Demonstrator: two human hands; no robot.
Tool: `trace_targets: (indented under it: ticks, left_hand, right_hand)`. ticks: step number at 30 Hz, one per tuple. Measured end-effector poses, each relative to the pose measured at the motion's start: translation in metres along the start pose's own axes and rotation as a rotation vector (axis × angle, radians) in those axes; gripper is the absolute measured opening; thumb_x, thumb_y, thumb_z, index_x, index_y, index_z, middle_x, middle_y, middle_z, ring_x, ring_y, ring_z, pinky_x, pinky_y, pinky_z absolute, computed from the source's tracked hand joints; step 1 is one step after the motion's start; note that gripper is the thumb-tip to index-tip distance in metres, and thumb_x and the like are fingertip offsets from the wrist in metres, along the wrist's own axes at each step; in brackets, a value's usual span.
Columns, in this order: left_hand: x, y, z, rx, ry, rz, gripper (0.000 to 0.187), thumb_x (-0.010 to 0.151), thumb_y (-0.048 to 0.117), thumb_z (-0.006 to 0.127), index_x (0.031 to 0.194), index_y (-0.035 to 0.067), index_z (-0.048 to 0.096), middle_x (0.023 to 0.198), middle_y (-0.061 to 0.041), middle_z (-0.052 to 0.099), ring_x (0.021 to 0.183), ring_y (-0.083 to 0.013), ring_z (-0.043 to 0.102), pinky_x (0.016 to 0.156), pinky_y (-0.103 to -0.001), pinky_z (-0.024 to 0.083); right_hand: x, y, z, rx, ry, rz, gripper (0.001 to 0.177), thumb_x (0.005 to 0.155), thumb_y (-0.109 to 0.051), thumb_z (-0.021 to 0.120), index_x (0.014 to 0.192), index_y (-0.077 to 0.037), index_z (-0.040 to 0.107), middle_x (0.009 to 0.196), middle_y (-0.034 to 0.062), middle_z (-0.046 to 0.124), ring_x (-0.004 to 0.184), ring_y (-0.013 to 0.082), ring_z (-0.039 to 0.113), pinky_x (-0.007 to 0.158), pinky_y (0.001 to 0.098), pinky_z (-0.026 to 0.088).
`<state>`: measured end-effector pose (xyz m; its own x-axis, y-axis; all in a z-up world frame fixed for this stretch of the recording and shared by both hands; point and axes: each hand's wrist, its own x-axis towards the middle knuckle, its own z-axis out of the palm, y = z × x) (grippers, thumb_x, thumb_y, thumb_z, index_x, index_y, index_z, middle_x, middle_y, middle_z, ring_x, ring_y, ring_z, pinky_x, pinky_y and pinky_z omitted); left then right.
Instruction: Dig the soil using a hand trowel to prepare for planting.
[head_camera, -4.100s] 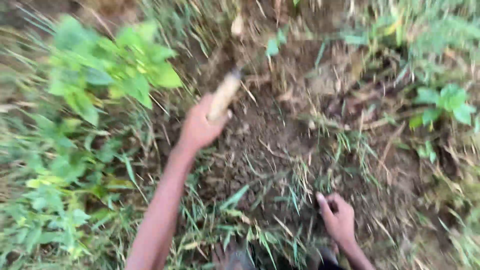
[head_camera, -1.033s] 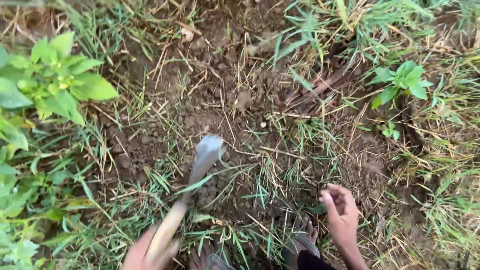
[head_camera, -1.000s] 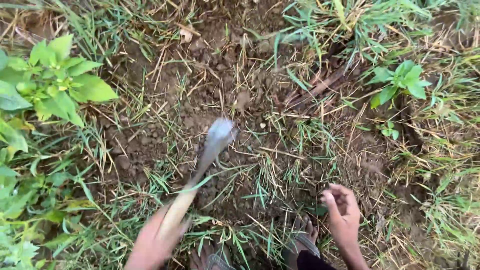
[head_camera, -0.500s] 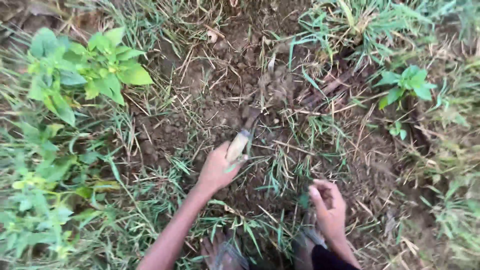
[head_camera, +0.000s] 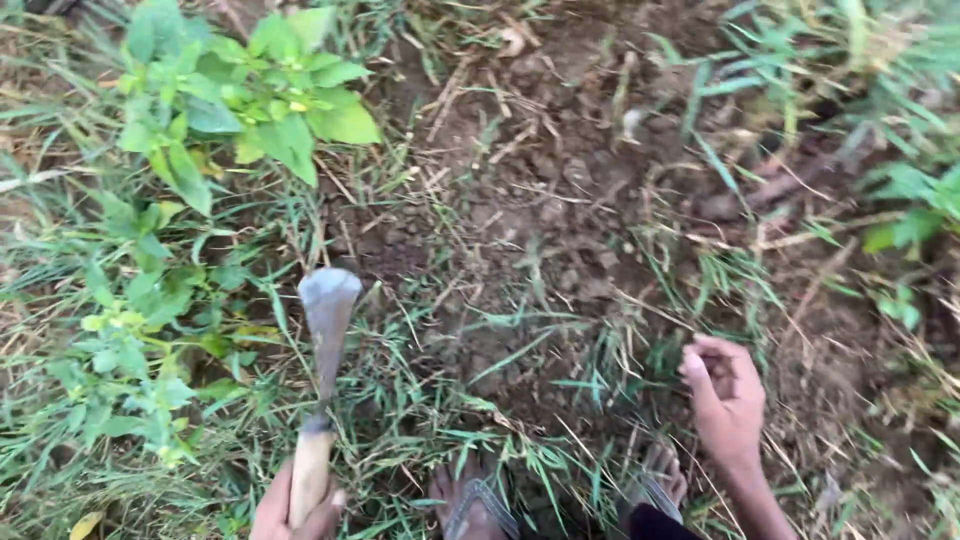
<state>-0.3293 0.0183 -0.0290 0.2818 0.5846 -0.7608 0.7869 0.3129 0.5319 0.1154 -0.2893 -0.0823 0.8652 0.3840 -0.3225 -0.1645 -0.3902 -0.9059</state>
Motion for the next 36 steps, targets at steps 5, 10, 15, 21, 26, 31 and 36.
trace_targets:
  ticks: [5, 10, 15, 21, 26, 31, 36]
  left_hand:
    - [0.096, 0.166, 0.012, 0.062, 0.023, 0.088, 0.036, 0.089, 0.025, 0.066, 0.12, 0.008, 0.06, 0.071, -0.006, 0.064, 0.052, -0.0139, 0.058, 0.046, -0.03, 0.046]
    - [0.18, 0.306, 0.066, -0.447, -0.043, 0.158, 0.028, 0.09, 0.021, 0.072, 0.109, 0.006, 0.06, 0.068, 0.0, 0.059, 0.046, -0.0069, 0.054, 0.038, -0.024, 0.046]
    - [0.134, 0.248, 0.076, -0.342, -0.017, 0.086, 0.032, 0.091, 0.018, 0.07, 0.115, 0.003, 0.056, 0.069, -0.002, 0.059, 0.046, -0.0103, 0.052, 0.038, -0.027, 0.043]
    - [0.007, 0.145, 0.054, -0.029, 0.249, 0.742, 0.048, 0.087, -0.002, 0.07, 0.131, 0.005, 0.051, 0.092, -0.012, 0.06, 0.076, -0.0157, 0.058, 0.07, -0.03, 0.052]
    - [-0.004, 0.079, 0.066, -0.583, -0.048, 0.105, 0.088, 0.077, -0.006, 0.067, 0.158, 0.013, 0.038, 0.079, -0.012, 0.066, 0.067, -0.0154, 0.065, 0.062, -0.027, 0.054]
    - [0.057, 0.162, 0.039, -0.366, 0.024, 0.205, 0.072, 0.087, 0.002, 0.061, 0.155, 0.009, 0.038, 0.099, -0.004, 0.069, 0.074, -0.0093, 0.067, 0.06, -0.023, 0.058]
    - [0.04, 0.153, 0.044, -0.53, 0.099, 0.133, 0.08, 0.077, 0.002, 0.06, 0.154, 0.007, 0.039, 0.094, -0.007, 0.07, 0.065, -0.0132, 0.065, 0.051, -0.026, 0.054]
  right_hand:
    - [-0.009, -0.005, 0.006, -0.096, -0.007, 0.141, 0.03, 0.1, -0.006, 0.061, 0.13, 0.0, 0.057, 0.113, 0.0095, 0.067, 0.096, 0.0137, 0.067, 0.085, 0.0272, 0.056]
    - [0.002, -0.041, 0.009, -0.221, -0.024, 0.115, 0.028, 0.1, -0.006, 0.062, 0.128, 0.001, 0.058, 0.112, 0.0113, 0.068, 0.095, 0.0146, 0.066, 0.086, 0.0284, 0.056]
    - [0.049, -0.154, 0.022, -0.368, -0.326, -0.182, 0.034, 0.093, -0.014, 0.068, 0.124, -0.002, 0.061, 0.115, 0.0122, 0.068, 0.103, 0.0168, 0.068, 0.091, 0.0331, 0.058]
    - [0.095, -0.269, 0.122, -0.807, -1.075, -0.176, 0.066, 0.086, -0.043, 0.073, 0.135, -0.003, 0.057, 0.125, 0.0139, 0.062, 0.113, 0.0282, 0.064, 0.097, 0.0461, 0.054]
    - [0.143, -0.29, 0.294, -0.654, -0.925, -0.393, 0.077, 0.087, -0.046, 0.073, 0.143, 0.001, 0.046, 0.138, 0.02, 0.057, 0.127, 0.0309, 0.059, 0.106, 0.0442, 0.048]
    - [0.205, -0.245, 0.453, -0.283, -0.783, -0.455, 0.047, 0.095, -0.034, 0.067, 0.132, -0.006, 0.059, 0.118, 0.0122, 0.071, 0.109, 0.0226, 0.071, 0.096, 0.0375, 0.059]
    - [0.208, -0.246, 0.469, -0.048, -0.654, -0.216, 0.04, 0.107, -0.039, 0.06, 0.127, -0.005, 0.065, 0.111, 0.0087, 0.07, 0.096, 0.0154, 0.063, 0.087, 0.0364, 0.052]
